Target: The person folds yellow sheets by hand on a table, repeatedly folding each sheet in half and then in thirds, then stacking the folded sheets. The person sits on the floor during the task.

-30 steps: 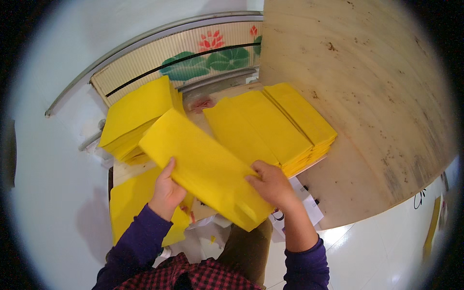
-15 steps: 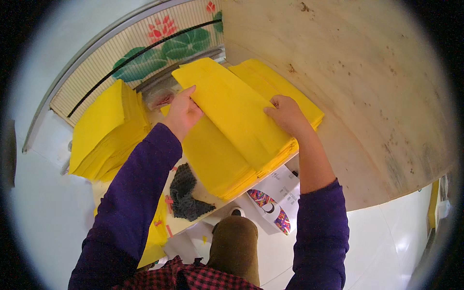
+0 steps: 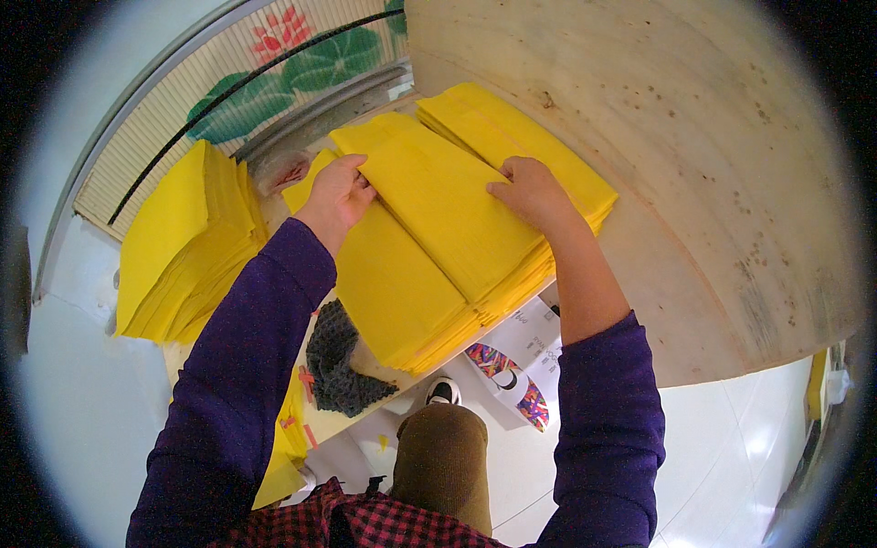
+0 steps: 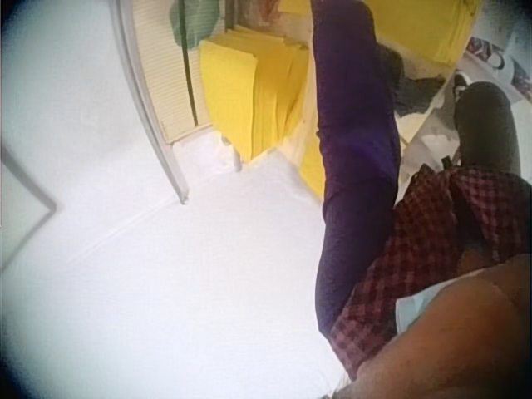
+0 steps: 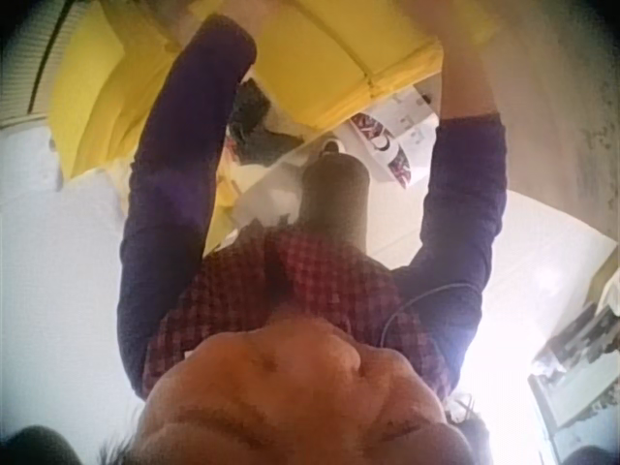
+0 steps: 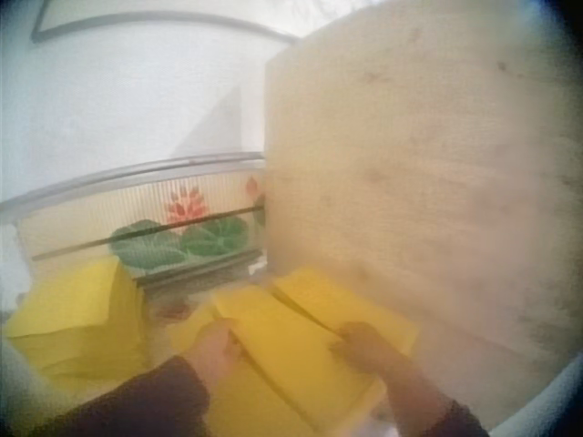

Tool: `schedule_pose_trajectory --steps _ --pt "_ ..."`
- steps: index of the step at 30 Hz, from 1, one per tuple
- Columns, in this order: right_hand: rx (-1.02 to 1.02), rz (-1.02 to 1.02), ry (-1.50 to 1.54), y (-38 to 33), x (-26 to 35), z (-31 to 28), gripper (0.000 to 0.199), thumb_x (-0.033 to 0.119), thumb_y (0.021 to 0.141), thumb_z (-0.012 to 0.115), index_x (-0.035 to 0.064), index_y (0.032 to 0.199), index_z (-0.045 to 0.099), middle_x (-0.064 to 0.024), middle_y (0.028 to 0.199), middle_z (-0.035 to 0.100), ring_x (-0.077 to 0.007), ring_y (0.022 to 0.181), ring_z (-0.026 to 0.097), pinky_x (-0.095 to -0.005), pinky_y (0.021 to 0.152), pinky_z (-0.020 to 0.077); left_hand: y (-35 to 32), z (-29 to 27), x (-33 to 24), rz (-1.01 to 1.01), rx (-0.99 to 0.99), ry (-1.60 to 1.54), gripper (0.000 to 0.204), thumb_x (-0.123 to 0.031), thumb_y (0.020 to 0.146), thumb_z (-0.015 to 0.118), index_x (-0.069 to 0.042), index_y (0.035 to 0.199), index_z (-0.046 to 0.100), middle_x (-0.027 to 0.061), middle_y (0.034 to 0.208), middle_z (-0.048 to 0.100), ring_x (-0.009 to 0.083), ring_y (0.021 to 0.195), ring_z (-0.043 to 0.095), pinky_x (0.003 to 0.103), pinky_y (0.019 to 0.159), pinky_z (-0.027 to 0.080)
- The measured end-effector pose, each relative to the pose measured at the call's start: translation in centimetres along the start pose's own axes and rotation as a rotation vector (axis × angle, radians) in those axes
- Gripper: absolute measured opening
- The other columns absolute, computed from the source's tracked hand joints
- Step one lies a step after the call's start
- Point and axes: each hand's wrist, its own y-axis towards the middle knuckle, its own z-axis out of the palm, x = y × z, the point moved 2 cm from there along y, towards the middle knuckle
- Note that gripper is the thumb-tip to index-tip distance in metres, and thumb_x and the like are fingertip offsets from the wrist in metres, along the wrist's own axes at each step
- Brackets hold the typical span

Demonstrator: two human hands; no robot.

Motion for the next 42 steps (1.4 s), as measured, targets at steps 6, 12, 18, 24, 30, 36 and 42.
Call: schedule_pose_trajectory --steps 6,12,18,24,30,36,42 --pt "0.011 -0.002 -0.044 -0.2 -0.4 0.4 0.039 0.028 0.079 0.067 -0.0035 0.102 0.065 -0.0214 0.101 0.066 -0.0351 0.095 0.063 -0.0401 0.082 0.0493 0.8 -0.9 0.4 0.041 -0.002 0.051 0.026 -0.005 0.091 0.052 0.001 0.116 0.052 0.0143 0.118 0.058 0.0282 0.108 0.056 0.038 0.097 0.044" --pt "-0.040 0.036 0.018 -0.8 -0.4 0.6 0.037 0.023 0.079 0.067 -0.0039 0.105 0.064 -0.0193 0.099 0.067 -0.0308 0.093 0.064 -0.0355 0.082 0.0497 -0.4 -0.2 0.1 0.029 -0.008 0.056 0.023 -0.006 0.088 0.057 -0.003 0.110 0.056 0.0107 0.118 0.058 0.0243 0.110 0.054 0.035 0.097 0.042" --pt "-0.173 0.050 -0.142 -2.9 1.3 -0.5 0.038 0.027 0.080 0.068 0.0037 0.109 0.064 -0.0175 0.112 0.063 -0.0336 0.104 0.060 -0.0415 0.089 0.0476 -4.2 1.0 -2.0 0.098 -0.051 0.136 0.031 -0.008 0.086 0.062 -0.010 0.116 0.057 0.0008 0.120 0.053 0.0135 0.115 0.043 0.030 0.099 0.032" --pt "-0.330 -0.182 0.138 -8.5 6.4 -1.3 0.028 0.011 0.082 0.066 0.0041 0.109 0.063 -0.0167 0.114 0.061 -0.0338 0.106 0.058 -0.0388 0.090 0.0467 -10.7 -3.0 -6.3 0.352 0.112 0.240 0.041 -0.010 0.088 0.061 -0.005 0.128 0.052 0.0043 0.124 0.053 0.0155 0.115 0.048 0.030 0.101 0.035" --pt "-0.168 -0.419 0.297 -17.4 13.2 4.3 0.026 0.005 0.078 0.069 0.0028 0.103 0.063 -0.0164 0.103 0.062 -0.0339 0.098 0.058 -0.0386 0.087 0.0466 -23.8 -15.8 -11.1 0.541 0.058 0.526 0.047 -0.011 0.095 0.053 0.000 0.139 0.042 0.0107 0.142 0.044 0.0189 0.131 0.041 0.032 0.108 0.032" --pt "0.357 -0.360 0.530 -23.6 18.6 14.6 0.020 0.009 0.079 0.070 0.0015 0.096 0.064 -0.0149 0.090 0.064 -0.0298 0.080 0.063 -0.0353 0.073 0.0510 -38.4 -31.4 -11.5 0.514 -0.466 0.873 0.045 -0.009 0.092 0.052 0.003 0.135 0.046 0.0123 0.137 0.050 0.0210 0.128 0.045 0.031 0.108 0.033" --pt "0.720 -0.176 0.545 -30.1 21.3 23.3 0.028 0.025 0.084 0.070 0.0001 0.097 0.066 -0.0144 0.081 0.067 -0.0242 0.072 0.065 -0.0339 0.067 0.0516 -50.3 -42.4 -8.2 0.466 -0.868 0.837 0.044 -0.012 0.092 0.055 0.002 0.133 0.049 0.0143 0.136 0.051 0.0237 0.128 0.045 0.034 0.107 0.033"
